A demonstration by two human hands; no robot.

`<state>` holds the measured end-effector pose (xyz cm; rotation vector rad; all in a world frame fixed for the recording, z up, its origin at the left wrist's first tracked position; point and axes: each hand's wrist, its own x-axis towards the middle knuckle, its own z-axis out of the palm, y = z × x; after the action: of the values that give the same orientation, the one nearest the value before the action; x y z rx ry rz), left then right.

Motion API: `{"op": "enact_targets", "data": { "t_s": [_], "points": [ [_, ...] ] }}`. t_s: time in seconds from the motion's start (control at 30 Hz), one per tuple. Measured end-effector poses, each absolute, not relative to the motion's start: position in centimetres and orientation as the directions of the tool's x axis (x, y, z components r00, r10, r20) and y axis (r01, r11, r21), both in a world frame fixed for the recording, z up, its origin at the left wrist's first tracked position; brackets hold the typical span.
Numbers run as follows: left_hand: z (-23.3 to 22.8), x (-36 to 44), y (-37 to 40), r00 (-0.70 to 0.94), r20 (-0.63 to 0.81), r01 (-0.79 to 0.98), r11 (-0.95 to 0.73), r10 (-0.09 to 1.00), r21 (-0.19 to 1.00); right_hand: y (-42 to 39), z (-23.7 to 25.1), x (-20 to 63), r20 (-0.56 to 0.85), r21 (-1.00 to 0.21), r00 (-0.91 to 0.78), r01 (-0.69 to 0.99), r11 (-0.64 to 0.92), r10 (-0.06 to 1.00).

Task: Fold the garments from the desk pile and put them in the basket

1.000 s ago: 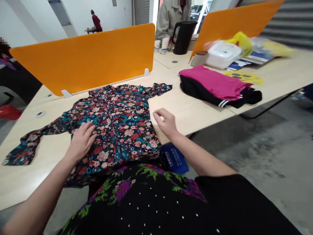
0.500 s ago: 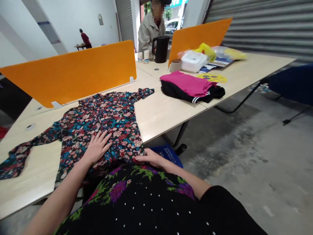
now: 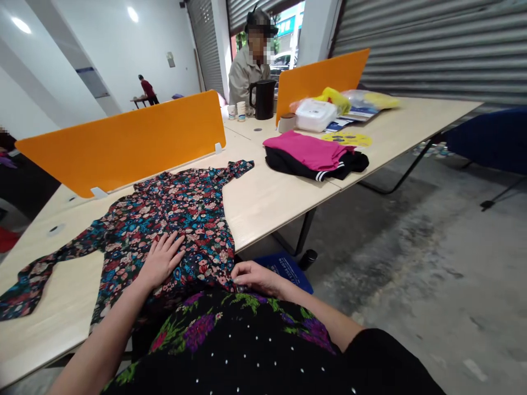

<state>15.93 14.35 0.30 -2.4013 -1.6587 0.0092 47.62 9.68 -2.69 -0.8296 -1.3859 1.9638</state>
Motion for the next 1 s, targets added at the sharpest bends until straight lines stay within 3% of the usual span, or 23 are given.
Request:
{"op": "enact_targets", "data": {
  "t_s": [0.1,0.17,0.23,0.3,0.4,0.5,0.57,0.63,0.77,0.87,1.0],
  "points": [
    [0.3,16.0,14.2,0.377,0.130,0.919,-0.353,0.917,-0.178,9.6,-1.1,48.8,-0.018,-0.999,-0.572,0.043,0.008,0.820],
    [0.4,16.0,14.2,0.382,0.139,0.918,-0.358,0.914,-0.172,9.4,0.3,50.3,0.141,-0.951,-0.491,0.173,0.255,0.860],
    [0.3,16.1,14.2,0.379,0.144,0.920,-0.354,0.914,-0.170,9.1,1.3,51.9,0.268,-0.867,-0.406,0.295,0.403,0.874],
    [0.3,16.1,14.2,0.372,0.147,0.922,-0.347,0.916,-0.171,8.8,1.7,53.3,0.323,-0.808,-0.313,0.400,0.433,0.893],
    [0.4,16.1,14.1,0.370,0.142,0.922,-0.344,0.918,-0.178,8.8,1.4,54.4,0.383,-0.776,-0.010,0.539,0.328,0.924],
    [1.1,16.4,14.1,0.352,0.107,0.928,-0.332,0.930,-0.166,9.4,1.2,54.1,0.467,-0.737,0.210,0.628,0.248,0.859],
    [1.9,16.8,14.2,0.354,0.089,0.929,-0.339,0.931,-0.150,10.2,1.5,53.0,0.514,-0.689,0.121,0.648,0.324,0.849],
    [2.6,17.3,14.4,0.386,0.120,0.919,-0.371,0.914,-0.133,11.5,1.7,51.5,0.519,-0.633,-0.103,0.620,0.463,0.849],
    [2.3,17.8,14.6,0.483,0.194,0.876,-0.470,0.854,-0.110,15.9,1.0,48.6,0.352,-0.439,-0.526,0.638,0.633,0.774],
    [0.8,17.3,14.1,0.506,0.154,0.862,-0.498,0.848,-0.089,19.3,0.1,48.3,0.188,-0.337,-0.618,0.689,0.641,0.763],
    [-0.1,16.5,13.2,0.509,0.121,0.861,-0.505,0.852,-0.065,22.0,-0.3,49.6,0.171,-0.385,-0.614,0.678,0.626,0.770]
  ]
}}
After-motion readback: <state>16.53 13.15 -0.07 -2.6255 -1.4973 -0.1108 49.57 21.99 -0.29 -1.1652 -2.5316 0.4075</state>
